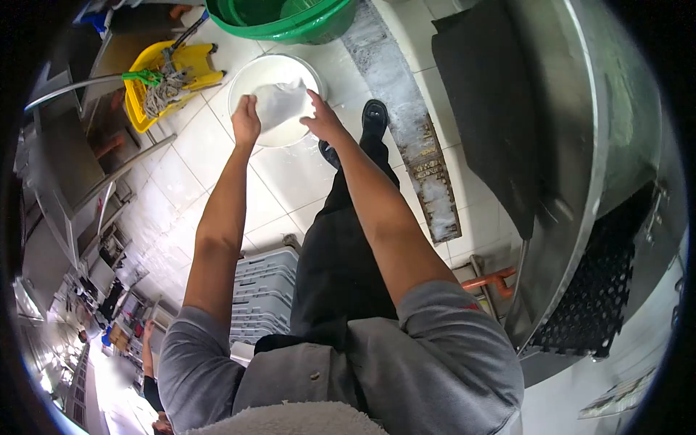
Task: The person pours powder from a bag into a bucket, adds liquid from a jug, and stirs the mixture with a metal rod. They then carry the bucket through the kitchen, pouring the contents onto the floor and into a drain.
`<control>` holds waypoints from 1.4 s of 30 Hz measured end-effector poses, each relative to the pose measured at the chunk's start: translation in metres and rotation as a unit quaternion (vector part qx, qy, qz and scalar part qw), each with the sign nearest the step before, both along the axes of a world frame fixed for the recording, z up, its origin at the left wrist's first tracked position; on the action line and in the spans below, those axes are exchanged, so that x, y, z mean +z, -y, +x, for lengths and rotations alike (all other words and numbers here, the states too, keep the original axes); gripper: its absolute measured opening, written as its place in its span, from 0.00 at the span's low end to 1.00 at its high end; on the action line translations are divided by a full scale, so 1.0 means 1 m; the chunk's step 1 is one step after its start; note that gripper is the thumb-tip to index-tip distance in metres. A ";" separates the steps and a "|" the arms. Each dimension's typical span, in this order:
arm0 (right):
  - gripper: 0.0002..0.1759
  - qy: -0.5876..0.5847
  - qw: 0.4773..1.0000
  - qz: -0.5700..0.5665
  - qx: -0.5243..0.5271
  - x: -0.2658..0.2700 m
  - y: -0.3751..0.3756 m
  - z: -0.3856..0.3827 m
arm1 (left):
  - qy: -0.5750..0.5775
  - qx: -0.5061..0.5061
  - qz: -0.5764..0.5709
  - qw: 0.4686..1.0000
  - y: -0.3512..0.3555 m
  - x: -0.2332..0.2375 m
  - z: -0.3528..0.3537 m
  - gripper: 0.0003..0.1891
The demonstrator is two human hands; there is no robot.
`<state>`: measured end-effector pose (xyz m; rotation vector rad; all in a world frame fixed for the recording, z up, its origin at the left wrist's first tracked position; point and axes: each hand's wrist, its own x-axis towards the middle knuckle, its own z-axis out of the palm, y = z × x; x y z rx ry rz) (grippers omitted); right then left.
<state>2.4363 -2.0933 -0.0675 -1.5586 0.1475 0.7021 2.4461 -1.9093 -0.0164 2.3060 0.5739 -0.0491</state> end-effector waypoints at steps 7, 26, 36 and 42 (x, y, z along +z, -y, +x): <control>0.33 -0.006 1.000 -0.017 -0.001 0.079 0.139 -0.108 | -0.044 -0.164 0.104 0.980 -0.026 0.055 -0.025 0.07; 0.22 -0.135 0.860 -0.253 -0.422 0.127 0.263 -0.482 | 0.231 -0.652 0.359 0.627 0.171 0.579 0.281 0.10; 0.23 -0.297 0.781 -0.350 -0.423 0.227 0.156 -0.581 | 0.310 -0.628 0.560 0.442 0.257 0.403 0.415 0.12; 0.22 -0.322 0.758 -0.337 -0.457 0.245 0.177 -0.611 | 0.177 -0.587 0.541 0.576 0.254 0.359 0.313 0.18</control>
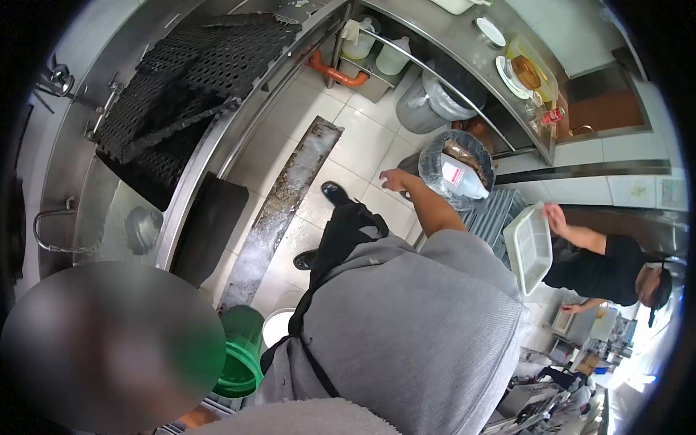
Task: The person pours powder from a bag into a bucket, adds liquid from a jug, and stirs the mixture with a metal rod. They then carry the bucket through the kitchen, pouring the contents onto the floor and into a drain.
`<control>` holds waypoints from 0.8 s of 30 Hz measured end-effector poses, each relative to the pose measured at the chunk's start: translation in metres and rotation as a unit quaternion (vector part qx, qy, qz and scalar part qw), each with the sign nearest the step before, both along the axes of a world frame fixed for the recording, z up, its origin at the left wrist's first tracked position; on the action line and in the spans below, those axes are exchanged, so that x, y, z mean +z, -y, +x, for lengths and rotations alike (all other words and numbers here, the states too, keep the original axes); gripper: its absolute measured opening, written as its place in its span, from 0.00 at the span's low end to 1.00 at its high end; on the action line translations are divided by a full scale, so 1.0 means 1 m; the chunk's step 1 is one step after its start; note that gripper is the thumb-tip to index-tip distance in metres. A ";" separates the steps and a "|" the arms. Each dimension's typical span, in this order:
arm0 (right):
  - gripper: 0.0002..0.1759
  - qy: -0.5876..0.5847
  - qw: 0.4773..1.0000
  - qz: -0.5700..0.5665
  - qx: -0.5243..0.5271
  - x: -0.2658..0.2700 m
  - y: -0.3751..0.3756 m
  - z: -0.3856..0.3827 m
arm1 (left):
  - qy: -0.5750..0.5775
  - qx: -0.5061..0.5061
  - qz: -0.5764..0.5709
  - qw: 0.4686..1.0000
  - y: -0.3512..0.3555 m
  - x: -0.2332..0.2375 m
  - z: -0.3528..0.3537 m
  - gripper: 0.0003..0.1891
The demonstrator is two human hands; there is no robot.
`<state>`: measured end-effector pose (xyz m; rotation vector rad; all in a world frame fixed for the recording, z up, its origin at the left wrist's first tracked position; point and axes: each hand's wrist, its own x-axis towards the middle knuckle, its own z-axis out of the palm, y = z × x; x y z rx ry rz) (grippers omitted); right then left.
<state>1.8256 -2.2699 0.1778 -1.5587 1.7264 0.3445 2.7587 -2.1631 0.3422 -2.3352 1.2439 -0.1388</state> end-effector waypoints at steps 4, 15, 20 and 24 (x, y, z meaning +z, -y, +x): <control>0.21 0.030 0.996 -0.066 -0.045 -0.012 0.049 -0.046 | 0.070 0.083 -0.249 0.962 -0.043 -0.049 -0.094 0.28; 0.09 -0.219 0.805 -0.551 0.005 -0.272 0.312 -0.336 | -0.230 0.292 -0.009 0.928 -0.156 -0.063 -0.491 0.29; 0.21 -0.234 0.845 -0.378 -0.299 -0.277 0.412 -0.408 | -0.192 0.321 0.007 0.927 -0.138 0.004 -0.569 0.29; 0.27 -0.297 0.836 -0.438 -0.147 -0.352 0.427 -0.481 | -0.170 0.357 0.017 0.918 -0.115 0.041 -0.597 0.29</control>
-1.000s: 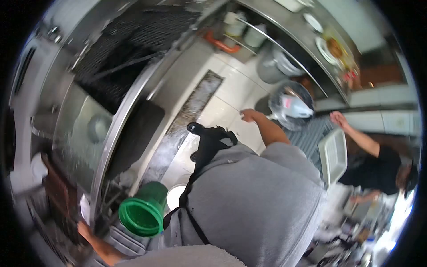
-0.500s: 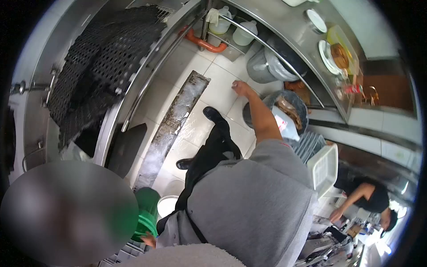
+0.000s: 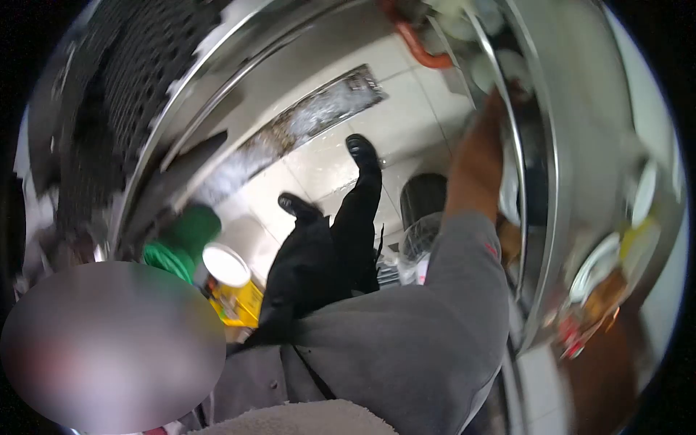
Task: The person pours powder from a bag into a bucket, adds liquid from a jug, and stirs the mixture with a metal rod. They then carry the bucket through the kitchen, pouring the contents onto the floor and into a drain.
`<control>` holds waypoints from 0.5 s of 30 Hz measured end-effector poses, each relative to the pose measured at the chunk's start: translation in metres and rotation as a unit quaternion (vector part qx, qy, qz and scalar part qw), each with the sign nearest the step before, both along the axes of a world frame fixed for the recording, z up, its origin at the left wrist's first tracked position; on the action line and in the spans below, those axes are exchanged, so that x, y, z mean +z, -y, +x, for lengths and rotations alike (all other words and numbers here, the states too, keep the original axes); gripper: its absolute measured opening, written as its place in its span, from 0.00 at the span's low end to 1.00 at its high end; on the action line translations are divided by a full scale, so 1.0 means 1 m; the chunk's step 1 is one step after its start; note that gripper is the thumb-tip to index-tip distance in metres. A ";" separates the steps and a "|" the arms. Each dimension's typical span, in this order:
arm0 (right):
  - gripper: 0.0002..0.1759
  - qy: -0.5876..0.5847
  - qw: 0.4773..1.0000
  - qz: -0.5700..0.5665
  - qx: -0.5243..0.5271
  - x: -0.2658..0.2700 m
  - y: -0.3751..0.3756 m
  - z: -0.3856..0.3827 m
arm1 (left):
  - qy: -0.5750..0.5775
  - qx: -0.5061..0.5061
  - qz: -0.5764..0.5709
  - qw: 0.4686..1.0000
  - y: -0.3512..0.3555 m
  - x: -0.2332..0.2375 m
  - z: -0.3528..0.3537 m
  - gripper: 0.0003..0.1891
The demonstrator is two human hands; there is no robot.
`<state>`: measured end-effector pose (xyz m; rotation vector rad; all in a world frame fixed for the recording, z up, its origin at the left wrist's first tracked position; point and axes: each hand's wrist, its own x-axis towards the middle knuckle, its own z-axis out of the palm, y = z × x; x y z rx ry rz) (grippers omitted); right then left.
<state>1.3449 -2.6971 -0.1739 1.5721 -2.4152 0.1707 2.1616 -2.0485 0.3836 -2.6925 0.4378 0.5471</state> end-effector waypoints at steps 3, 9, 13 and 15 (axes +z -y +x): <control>0.28 0.119 0.992 -0.041 -0.006 0.043 0.004 0.016 | 0.093 -0.017 0.030 0.995 -0.028 -0.017 -0.005 0.30; 0.24 0.173 0.979 0.103 -0.017 0.195 -0.033 0.170 | -0.041 -0.038 -0.009 0.998 -0.082 -0.077 -0.033 0.21; 0.24 0.158 0.915 0.219 0.299 0.181 -0.105 0.266 | -0.032 0.063 -0.203 0.977 -0.166 -0.147 -0.110 0.19; 0.24 0.187 0.812 0.242 0.497 0.173 -0.135 0.320 | -0.087 0.209 -0.205 0.952 -0.134 -0.138 -0.152 0.19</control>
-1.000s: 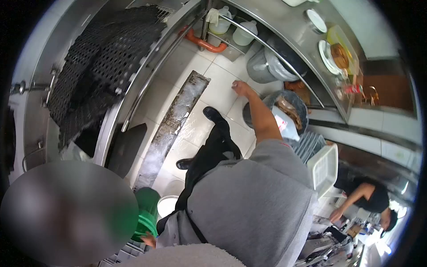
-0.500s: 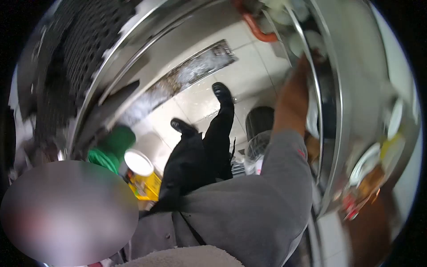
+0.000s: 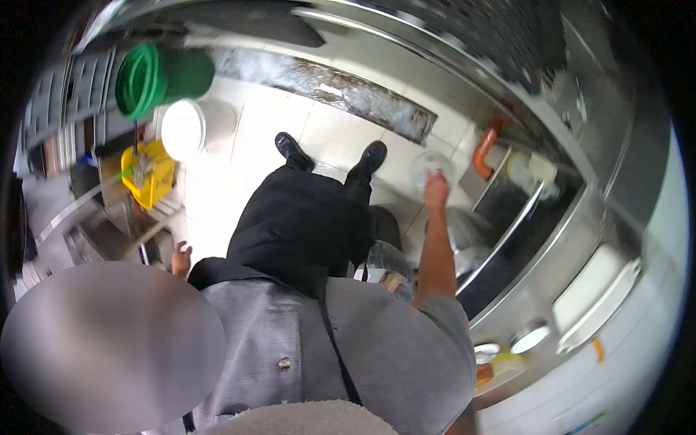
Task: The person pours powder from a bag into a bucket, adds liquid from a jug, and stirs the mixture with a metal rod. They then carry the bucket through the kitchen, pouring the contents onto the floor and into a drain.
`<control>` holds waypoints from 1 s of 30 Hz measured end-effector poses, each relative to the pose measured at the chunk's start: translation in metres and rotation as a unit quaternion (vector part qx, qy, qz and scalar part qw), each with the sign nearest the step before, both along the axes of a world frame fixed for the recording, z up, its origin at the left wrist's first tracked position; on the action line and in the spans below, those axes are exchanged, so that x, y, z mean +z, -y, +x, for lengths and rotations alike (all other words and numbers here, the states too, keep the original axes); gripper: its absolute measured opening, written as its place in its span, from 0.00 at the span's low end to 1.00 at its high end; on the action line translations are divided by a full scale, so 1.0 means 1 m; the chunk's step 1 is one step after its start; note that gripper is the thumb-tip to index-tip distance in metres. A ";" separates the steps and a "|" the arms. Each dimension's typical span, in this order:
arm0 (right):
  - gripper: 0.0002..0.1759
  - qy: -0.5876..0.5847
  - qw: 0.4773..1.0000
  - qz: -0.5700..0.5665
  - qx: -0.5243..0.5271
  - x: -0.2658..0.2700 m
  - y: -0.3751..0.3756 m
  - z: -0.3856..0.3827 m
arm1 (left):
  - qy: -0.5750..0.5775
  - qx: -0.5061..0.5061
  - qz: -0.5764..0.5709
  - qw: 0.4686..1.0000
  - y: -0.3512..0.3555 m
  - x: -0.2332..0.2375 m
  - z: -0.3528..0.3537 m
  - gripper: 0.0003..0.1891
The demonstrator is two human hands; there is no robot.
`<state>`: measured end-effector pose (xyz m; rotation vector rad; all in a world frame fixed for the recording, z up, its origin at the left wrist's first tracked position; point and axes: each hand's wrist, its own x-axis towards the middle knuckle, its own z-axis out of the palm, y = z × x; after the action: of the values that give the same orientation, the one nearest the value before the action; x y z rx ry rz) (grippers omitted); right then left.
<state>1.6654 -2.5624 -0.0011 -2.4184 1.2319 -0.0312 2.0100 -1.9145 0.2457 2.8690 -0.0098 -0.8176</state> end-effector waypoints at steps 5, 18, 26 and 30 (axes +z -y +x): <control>0.20 -0.089 0.960 0.104 0.246 0.071 -0.123 0.219 | -0.185 0.333 -0.094 0.920 -0.053 -0.064 -0.081 0.14; 0.20 -0.152 0.839 0.041 0.521 0.085 -0.425 0.614 | -0.026 0.679 -0.252 0.689 -0.099 -0.088 -0.241 0.10; 0.20 -0.299 0.795 -0.029 0.528 0.048 -0.517 0.717 | -0.037 0.745 -0.265 0.610 -0.041 -0.092 -0.305 0.10; 0.20 -0.335 0.784 -0.046 0.520 0.024 -0.528 0.737 | -0.074 0.768 -0.253 0.583 -0.034 -0.075 -0.301 0.09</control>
<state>2.4023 -2.0348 0.0231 -2.9445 -0.1093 1.1836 1.7091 -1.8803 0.1703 1.2611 1.6250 -0.4086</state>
